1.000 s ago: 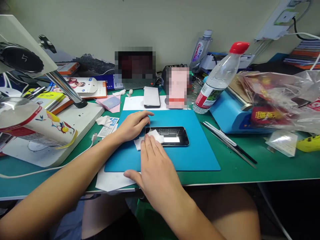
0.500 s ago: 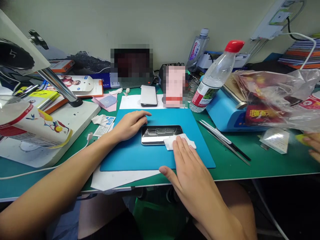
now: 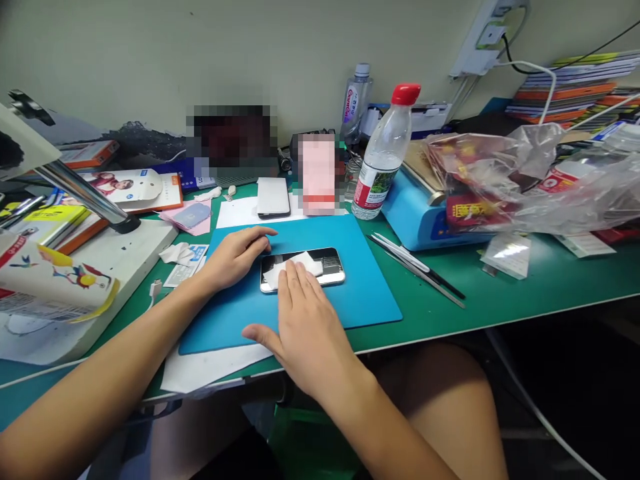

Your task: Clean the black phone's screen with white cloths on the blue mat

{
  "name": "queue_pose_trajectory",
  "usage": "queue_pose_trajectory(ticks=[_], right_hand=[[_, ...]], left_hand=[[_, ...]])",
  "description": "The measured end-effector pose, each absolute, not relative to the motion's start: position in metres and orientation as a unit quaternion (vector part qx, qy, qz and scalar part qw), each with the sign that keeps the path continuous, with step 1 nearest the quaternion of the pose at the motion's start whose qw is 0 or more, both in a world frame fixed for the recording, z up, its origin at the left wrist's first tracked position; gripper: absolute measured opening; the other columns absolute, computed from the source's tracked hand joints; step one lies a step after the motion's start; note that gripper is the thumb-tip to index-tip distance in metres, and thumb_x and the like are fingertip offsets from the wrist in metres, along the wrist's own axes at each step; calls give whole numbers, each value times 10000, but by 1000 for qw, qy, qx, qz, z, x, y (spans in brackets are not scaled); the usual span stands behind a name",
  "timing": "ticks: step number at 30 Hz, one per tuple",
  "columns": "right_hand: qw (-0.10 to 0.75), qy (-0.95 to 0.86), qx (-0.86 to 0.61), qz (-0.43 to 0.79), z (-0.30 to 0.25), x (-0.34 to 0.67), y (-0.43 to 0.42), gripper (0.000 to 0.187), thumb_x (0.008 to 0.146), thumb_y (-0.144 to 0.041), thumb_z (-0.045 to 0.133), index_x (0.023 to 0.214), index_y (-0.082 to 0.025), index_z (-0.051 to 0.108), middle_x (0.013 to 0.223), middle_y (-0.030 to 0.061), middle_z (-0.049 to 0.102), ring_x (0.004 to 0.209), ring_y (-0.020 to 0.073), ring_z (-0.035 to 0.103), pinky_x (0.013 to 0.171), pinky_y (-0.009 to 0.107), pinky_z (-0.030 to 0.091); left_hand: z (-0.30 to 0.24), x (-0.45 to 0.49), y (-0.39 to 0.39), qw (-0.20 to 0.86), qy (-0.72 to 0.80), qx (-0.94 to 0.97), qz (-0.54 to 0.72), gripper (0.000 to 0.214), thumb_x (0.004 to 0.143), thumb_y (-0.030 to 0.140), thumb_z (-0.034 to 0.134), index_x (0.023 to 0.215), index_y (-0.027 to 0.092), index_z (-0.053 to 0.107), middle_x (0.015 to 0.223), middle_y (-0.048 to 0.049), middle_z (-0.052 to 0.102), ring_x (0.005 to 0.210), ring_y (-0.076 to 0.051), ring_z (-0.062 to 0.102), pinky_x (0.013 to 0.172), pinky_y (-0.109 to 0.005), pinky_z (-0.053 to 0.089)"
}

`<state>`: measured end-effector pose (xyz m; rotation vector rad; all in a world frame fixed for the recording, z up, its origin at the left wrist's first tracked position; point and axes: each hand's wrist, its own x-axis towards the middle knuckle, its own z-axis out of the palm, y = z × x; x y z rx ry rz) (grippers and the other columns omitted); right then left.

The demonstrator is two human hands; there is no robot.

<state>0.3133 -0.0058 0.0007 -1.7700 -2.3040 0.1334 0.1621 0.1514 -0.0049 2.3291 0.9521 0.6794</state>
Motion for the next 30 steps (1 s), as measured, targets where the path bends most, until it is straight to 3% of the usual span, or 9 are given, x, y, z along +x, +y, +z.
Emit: queue_pose_trajectory(ticks=[11, 15, 19, 24, 30], right_hand=[[129, -764, -629, 66, 2, 393, -16, 750, 1016, -624, 332, 1549, -102, 412, 1615, 159, 393, 1505, 305, 354, 1201, 546, 358], [157, -746, -645, 48, 1, 403, -22, 608, 1035, -533, 378, 1510, -174, 496, 1556, 109, 501, 1427, 299, 484, 1126, 504, 467], [216, -721, -658, -20, -2, 408, -26, 416, 1027, -407, 421, 1261, -235, 719, 1275, 80, 743, 1188, 300, 677, 991, 496, 537], [245, -697, -673, 27, 11, 420, -4, 302, 959, -400, 497, 859, -230, 725, 984, 91, 769, 937, 277, 709, 825, 427, 550], [234, -615, -742, 128, 33, 435, 26, 319, 864, -501, 551, 842, -218, 695, 831, 58, 728, 699, 218, 635, 635, 350, 481]], left_hand=[[-6, 160, 153, 257, 349, 867, 246, 340, 1038, 330, 388, 1240, 207, 633, 990, -51, 735, 1008, -232, 664, 913, -382, 487], [-6, 160, 153, 253, 352, 865, 251, 340, 1038, 324, 385, 1236, 208, 636, 982, -50, 739, 997, -231, 672, 893, -375, 496], [-4, 160, 152, 252, 354, 864, 252, 332, 1033, 329, 398, 1205, 211, 656, 1019, -60, 745, 1020, -241, 678, 924, -389, 502], [-5, 159, 154, 265, 356, 858, 258, 332, 1029, 329, 395, 1194, 209, 657, 1040, -64, 749, 1039, -248, 678, 942, -396, 506], [-4, 157, 155, 241, 343, 873, 249, 314, 1022, 322, 430, 1196, 202, 663, 1062, -64, 744, 1048, -256, 663, 908, -386, 498]])
